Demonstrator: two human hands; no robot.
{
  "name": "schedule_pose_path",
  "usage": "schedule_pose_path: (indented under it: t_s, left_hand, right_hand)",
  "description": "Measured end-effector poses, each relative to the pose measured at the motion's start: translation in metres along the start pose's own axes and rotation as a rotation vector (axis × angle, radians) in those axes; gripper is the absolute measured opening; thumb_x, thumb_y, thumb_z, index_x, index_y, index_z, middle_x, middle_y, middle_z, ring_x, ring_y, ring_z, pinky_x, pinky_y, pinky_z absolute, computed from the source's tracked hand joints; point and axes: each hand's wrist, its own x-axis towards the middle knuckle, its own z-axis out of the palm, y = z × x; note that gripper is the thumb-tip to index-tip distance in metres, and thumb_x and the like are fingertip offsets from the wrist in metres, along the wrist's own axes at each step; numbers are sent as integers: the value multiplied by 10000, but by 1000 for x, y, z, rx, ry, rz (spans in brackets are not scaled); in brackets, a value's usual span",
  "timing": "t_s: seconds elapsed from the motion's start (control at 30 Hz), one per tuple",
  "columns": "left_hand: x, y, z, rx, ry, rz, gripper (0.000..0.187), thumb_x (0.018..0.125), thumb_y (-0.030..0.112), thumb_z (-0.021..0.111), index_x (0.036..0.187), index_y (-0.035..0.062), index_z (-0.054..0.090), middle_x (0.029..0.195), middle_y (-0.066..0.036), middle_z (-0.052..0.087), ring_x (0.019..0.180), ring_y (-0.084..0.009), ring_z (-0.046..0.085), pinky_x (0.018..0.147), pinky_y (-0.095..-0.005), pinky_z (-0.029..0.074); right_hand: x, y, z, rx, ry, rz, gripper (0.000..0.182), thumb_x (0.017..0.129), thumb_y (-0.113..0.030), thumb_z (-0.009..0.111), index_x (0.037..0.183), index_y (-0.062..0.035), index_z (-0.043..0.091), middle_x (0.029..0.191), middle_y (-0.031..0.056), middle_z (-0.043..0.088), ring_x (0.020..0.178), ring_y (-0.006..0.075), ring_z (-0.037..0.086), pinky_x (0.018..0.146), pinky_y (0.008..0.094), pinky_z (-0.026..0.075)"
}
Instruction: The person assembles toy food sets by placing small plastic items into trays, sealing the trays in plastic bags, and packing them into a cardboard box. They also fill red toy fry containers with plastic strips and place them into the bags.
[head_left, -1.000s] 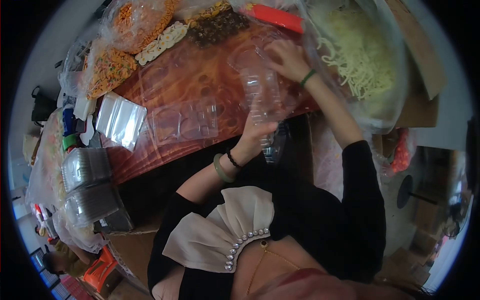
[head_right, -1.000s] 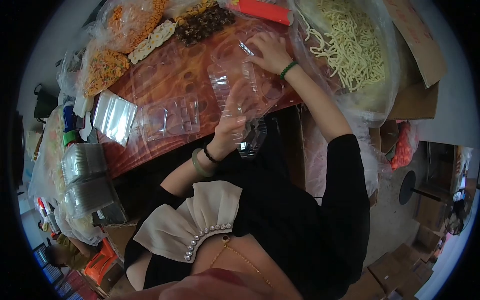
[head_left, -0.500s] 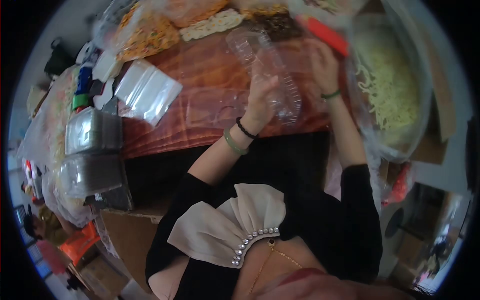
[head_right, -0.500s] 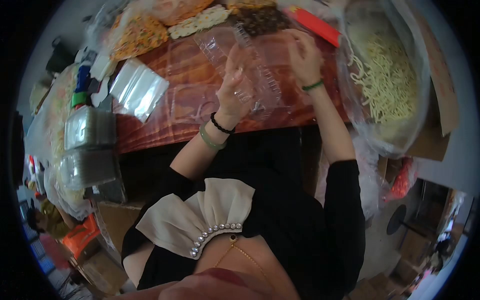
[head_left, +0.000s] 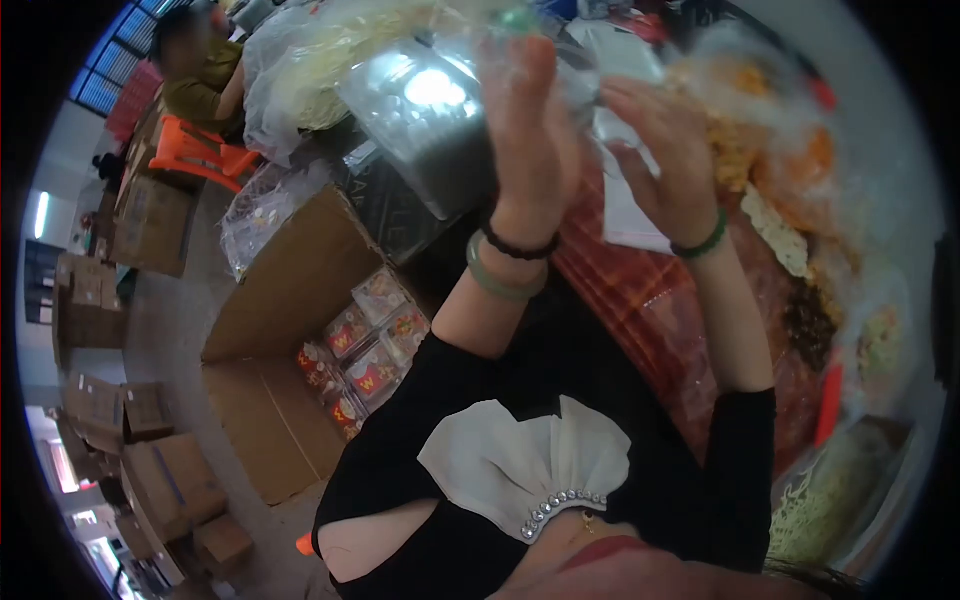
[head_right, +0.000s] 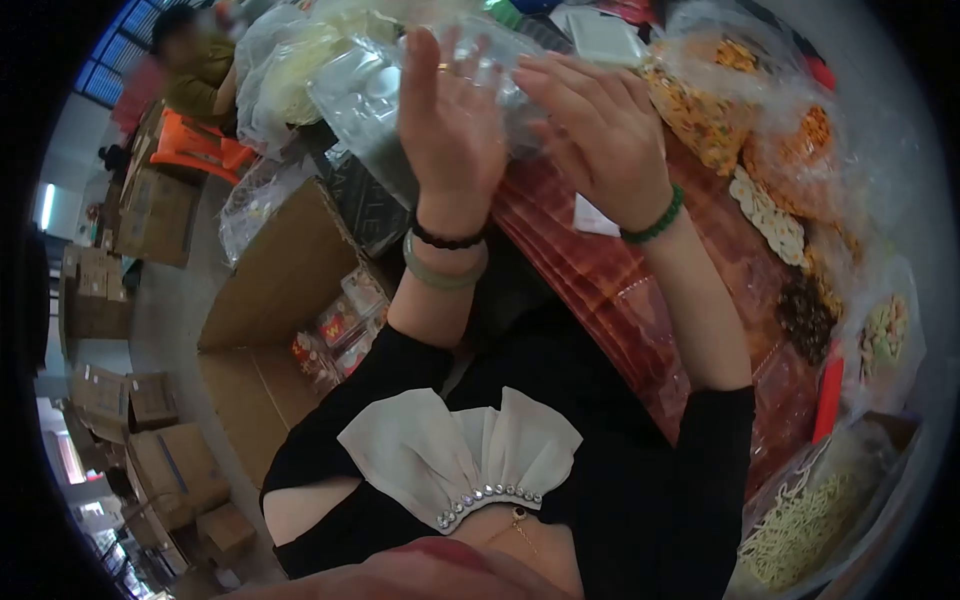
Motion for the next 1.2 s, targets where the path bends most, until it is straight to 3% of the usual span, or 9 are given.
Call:
schedule_pose_path:
  t_s: [0.13, 0.27, 0.43, 0.53, 0.6, 0.7, 0.87, 1.13, 1.2]
  left_hand:
    - [54, 66, -53, 935, 420, 726, 790, 818, 90, 664, 1411, -36, 158, 1374, -214, 358, 1239, -257, 422, 1031, -339, 311]
    - [91, 115, -110, 1377, 274, 626, 643, 814, 197, 638, 1336, -57, 361, 1378, -257, 371, 1314, -362, 317, 1068, -412, 278]
    - [99, 130, -145, 2163, -234, 11, 431, 839, 305, 597, 1191, 56, 580, 1220, -183, 553, 1106, -396, 530, 939, -387, 419]
    - [79, 114, -146, 2483, -284, 382, 452, 831, 333, 603, 1191, 61, 574, 1166, -203, 570, 1058, -393, 547, 916, -409, 430]
    - [85, 119, -139, 2391, -168, -24, 510, 815, 413, 564, 1219, 102, 551, 1294, -208, 465, 1235, -395, 386, 969, -538, 345]
    - [88, 107, -123, 2317, -119, 583, 526, 829, 395, 618, 1239, 74, 545, 1269, -228, 507, 1166, -398, 479, 986, -443, 373]
    - [24, -4, 11, 1535, -415, 534, 402, 851, 137, 660, 1212, 7, 541, 1262, -160, 535, 1153, -250, 518, 982, -368, 383]
    - [-143, -241, 133, 844, -1238, 64, 496, 732, 95, 713, 1193, 28, 543, 1279, -210, 488, 1179, -357, 478, 968, -403, 400]
    - [-194, -296, 157, 742, -1382, 74, 523, 707, 124, 721, 1189, 32, 540, 1272, -224, 477, 1194, -391, 439, 984, -446, 375]
  right_hand:
    - [51, 8, 99, 10, 67, -95, 328, 847, -192, 609, 1166, -121, 573, 1146, 49, 611, 1067, 246, 568, 907, 336, 382]
    - [55, -11, 145, 112, -170, -3, 418, 824, -386, 624, 1157, -137, 580, 1154, 51, 593, 1101, 240, 538, 950, 421, 333]
    - [48, -17, 153, 165, -373, 49, 564, 834, -578, 514, 1177, -134, 574, 1167, 81, 578, 1128, 267, 509, 982, 461, 281]
    - [44, -12, 159, 199, -327, 49, 560, 834, -569, 519, 1178, -131, 575, 1191, 83, 567, 1152, 263, 495, 990, 461, 270]
    - [42, -14, 154, 172, -325, 100, 534, 835, -550, 532, 1200, -161, 558, 1230, 78, 555, 1186, 259, 476, 980, 479, 279]
    - [28, -16, 101, 205, -203, 186, 498, 852, -471, 576, 1234, -156, 522, 1275, 62, 532, 1153, 257, 497, 973, 484, 281]
    - [-71, -1, -69, 96, -337, 380, 406, 865, -421, 582, 1150, -131, 573, 1123, 74, 600, 1088, 223, 538, 918, 455, 353]
    - [-346, -45, -398, -1031, -512, 1494, 256, 755, -264, 674, 850, -27, 666, 810, 165, 655, 756, 351, 625, 709, 415, 495]
    - [-410, -72, -450, -853, -556, 1932, 242, 748, -262, 682, 874, -56, 693, 850, 164, 667, 741, 346, 635, 718, 403, 499]
